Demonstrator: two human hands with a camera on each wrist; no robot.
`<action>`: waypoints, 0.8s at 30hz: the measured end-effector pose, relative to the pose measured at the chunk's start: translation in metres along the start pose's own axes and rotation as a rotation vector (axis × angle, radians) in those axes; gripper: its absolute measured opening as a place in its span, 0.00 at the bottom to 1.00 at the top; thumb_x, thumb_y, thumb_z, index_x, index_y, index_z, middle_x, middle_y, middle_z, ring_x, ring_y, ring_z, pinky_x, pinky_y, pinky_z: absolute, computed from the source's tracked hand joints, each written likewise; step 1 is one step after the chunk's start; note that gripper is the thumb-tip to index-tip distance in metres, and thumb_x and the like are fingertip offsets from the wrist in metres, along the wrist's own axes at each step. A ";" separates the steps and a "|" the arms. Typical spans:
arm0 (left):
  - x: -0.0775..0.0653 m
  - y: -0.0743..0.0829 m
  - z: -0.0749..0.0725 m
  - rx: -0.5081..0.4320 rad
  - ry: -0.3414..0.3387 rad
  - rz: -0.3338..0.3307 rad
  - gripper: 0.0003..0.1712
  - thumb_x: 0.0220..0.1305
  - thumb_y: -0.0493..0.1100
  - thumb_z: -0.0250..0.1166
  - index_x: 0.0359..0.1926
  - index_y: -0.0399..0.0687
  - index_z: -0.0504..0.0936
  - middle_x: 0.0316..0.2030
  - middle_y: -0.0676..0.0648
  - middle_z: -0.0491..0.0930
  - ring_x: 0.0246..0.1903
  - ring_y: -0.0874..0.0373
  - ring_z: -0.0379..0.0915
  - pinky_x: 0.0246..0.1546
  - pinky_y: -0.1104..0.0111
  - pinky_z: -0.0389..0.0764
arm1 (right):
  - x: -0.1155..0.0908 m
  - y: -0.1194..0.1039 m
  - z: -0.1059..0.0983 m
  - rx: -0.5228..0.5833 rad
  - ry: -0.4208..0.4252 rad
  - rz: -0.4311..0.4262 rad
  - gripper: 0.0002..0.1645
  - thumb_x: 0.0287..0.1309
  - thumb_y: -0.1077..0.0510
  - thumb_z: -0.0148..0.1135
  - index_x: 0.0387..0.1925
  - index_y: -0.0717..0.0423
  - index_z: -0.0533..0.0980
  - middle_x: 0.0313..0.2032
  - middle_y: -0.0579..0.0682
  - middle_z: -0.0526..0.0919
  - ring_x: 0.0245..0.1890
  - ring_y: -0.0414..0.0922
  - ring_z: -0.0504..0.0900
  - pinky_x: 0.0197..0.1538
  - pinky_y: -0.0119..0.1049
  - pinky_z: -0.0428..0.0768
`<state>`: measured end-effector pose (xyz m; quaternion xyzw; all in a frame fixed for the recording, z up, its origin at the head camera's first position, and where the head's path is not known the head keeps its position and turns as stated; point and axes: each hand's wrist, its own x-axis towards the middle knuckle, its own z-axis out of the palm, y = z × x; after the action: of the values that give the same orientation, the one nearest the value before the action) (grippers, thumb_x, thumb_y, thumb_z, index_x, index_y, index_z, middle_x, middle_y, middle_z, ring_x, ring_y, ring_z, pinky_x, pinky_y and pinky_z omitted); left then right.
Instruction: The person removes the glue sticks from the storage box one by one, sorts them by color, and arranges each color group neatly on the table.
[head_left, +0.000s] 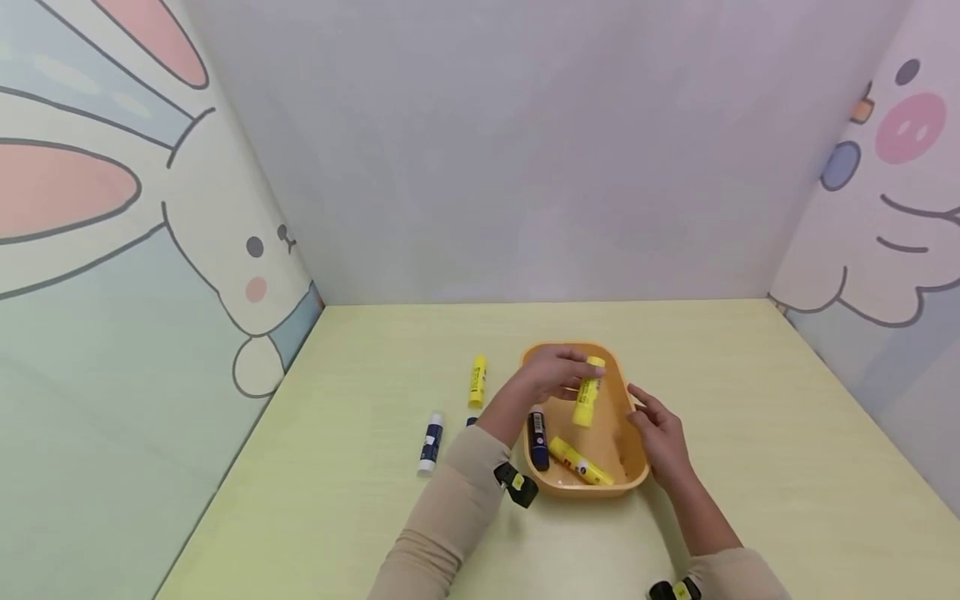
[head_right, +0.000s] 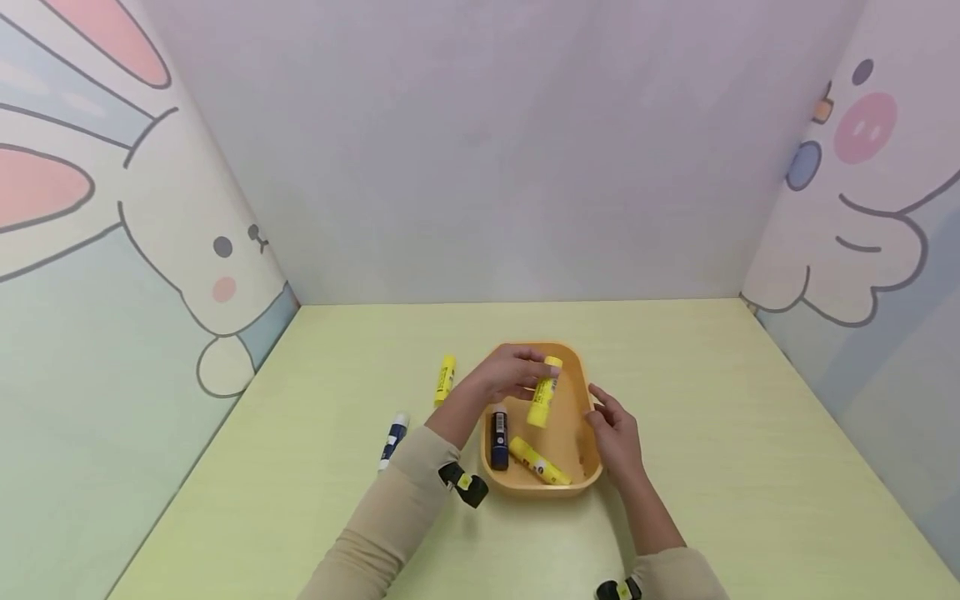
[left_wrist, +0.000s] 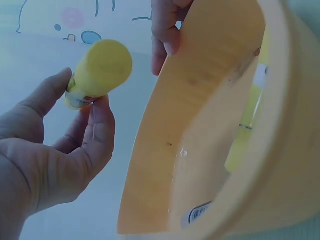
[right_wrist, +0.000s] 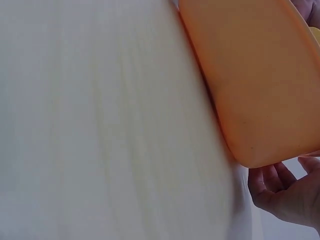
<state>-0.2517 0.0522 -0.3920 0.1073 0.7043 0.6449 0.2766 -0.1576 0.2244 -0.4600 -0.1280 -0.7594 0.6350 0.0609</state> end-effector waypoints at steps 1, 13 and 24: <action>-0.001 0.000 -0.001 -0.002 0.010 0.001 0.28 0.51 0.46 0.73 0.51 0.39 0.76 0.37 0.47 0.78 0.35 0.51 0.79 0.35 0.58 0.80 | 0.000 0.001 0.001 -0.001 0.007 -0.001 0.27 0.66 0.64 0.46 0.66 0.58 0.61 0.57 0.64 0.67 0.56 0.50 0.65 0.48 0.26 0.72; -0.013 -0.002 -0.016 0.025 -0.028 0.006 0.24 0.53 0.43 0.71 0.49 0.38 0.75 0.36 0.45 0.79 0.32 0.50 0.80 0.30 0.60 0.81 | -0.001 0.002 0.005 -0.021 0.052 -0.022 0.27 0.64 0.65 0.46 0.65 0.59 0.63 0.53 0.65 0.71 0.48 0.44 0.68 0.43 0.22 0.72; -0.018 -0.010 -0.031 0.063 -0.009 0.008 0.22 0.54 0.43 0.70 0.48 0.39 0.75 0.37 0.44 0.79 0.34 0.50 0.80 0.32 0.60 0.81 | -0.001 0.002 0.006 -0.048 0.055 -0.037 0.26 0.65 0.65 0.46 0.64 0.59 0.64 0.54 0.64 0.71 0.52 0.48 0.68 0.41 0.18 0.69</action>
<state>-0.2514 0.0153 -0.3964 0.1215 0.7228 0.6229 0.2735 -0.1583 0.2193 -0.4627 -0.1326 -0.7746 0.6118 0.0904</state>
